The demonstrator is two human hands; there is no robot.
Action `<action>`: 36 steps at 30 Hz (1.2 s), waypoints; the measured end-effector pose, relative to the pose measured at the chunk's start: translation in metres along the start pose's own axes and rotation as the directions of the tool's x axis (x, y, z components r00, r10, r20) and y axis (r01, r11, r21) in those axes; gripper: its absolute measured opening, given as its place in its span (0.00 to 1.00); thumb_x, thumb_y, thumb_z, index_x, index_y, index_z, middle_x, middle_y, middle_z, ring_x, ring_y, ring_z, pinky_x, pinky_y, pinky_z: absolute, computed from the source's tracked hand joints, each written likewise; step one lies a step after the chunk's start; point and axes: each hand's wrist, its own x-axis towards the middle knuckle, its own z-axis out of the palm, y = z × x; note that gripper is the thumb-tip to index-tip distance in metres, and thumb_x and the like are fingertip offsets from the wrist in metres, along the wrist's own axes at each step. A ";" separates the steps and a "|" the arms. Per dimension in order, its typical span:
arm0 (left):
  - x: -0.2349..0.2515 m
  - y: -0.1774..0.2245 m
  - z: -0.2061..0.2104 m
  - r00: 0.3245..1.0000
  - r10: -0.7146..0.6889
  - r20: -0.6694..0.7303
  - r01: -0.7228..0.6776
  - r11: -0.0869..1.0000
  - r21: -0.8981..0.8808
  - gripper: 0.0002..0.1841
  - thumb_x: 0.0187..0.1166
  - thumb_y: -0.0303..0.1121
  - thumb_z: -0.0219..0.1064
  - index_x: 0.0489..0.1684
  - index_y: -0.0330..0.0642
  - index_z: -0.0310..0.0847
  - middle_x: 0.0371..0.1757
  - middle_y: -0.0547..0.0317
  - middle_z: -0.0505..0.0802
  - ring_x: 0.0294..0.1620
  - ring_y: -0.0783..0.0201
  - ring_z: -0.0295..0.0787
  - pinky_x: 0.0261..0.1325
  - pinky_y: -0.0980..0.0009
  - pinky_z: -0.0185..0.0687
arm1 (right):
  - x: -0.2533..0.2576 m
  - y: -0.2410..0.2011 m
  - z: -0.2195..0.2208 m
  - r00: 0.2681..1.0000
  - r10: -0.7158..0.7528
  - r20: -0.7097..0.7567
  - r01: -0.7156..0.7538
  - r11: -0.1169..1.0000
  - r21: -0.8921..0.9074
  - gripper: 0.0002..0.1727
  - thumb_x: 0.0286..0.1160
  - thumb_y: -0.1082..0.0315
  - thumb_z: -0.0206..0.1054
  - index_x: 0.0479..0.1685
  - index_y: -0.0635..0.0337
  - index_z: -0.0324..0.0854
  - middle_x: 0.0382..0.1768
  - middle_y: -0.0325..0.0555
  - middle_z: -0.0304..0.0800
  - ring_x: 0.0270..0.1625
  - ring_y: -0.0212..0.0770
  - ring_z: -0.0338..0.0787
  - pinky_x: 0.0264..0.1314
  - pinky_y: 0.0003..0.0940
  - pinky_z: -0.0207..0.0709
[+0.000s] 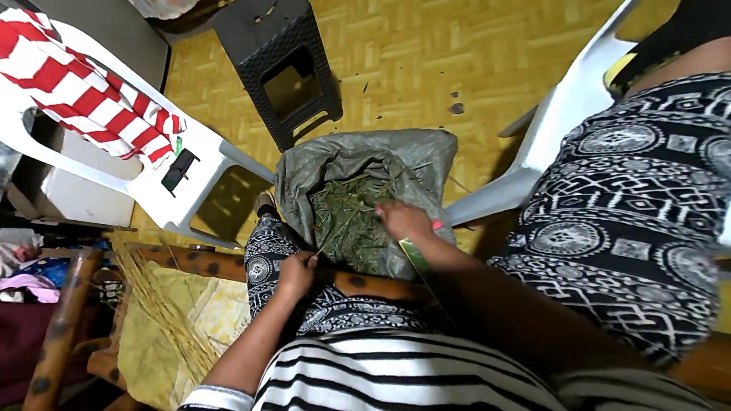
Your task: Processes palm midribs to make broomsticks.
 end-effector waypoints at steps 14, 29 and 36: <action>0.009 0.021 0.021 0.989 0.017 0.144 0.040 0.921 -0.387 0.14 0.92 0.34 0.57 0.57 0.36 0.87 0.33 0.64 0.91 0.29 0.75 0.83 0.38 0.75 0.79 | -0.008 -0.021 0.011 0.954 -0.052 0.295 -0.283 0.171 0.944 0.11 0.93 0.61 0.56 0.57 0.59 0.76 0.20 0.33 0.73 0.15 0.26 0.69 0.19 0.19 0.67; 0.014 0.012 0.023 0.990 -0.125 0.068 0.138 0.726 -0.674 0.11 0.91 0.28 0.56 0.48 0.29 0.82 0.33 0.57 0.89 0.26 0.71 0.84 0.33 0.76 0.83 | -0.008 -0.024 -0.009 0.966 0.113 0.233 -0.252 0.205 0.946 0.10 0.93 0.62 0.56 0.55 0.60 0.73 0.22 0.34 0.77 0.14 0.24 0.69 0.17 0.19 0.66; 0.023 0.000 0.017 0.961 -0.141 0.239 0.263 0.741 -0.618 0.28 0.96 0.49 0.45 0.42 0.34 0.84 0.28 0.58 0.91 0.22 0.69 0.86 0.27 0.74 0.82 | -0.005 -0.017 -0.008 0.979 0.110 0.171 -0.184 0.125 0.975 0.08 0.92 0.62 0.57 0.53 0.58 0.72 0.24 0.35 0.79 0.15 0.24 0.69 0.18 0.19 0.65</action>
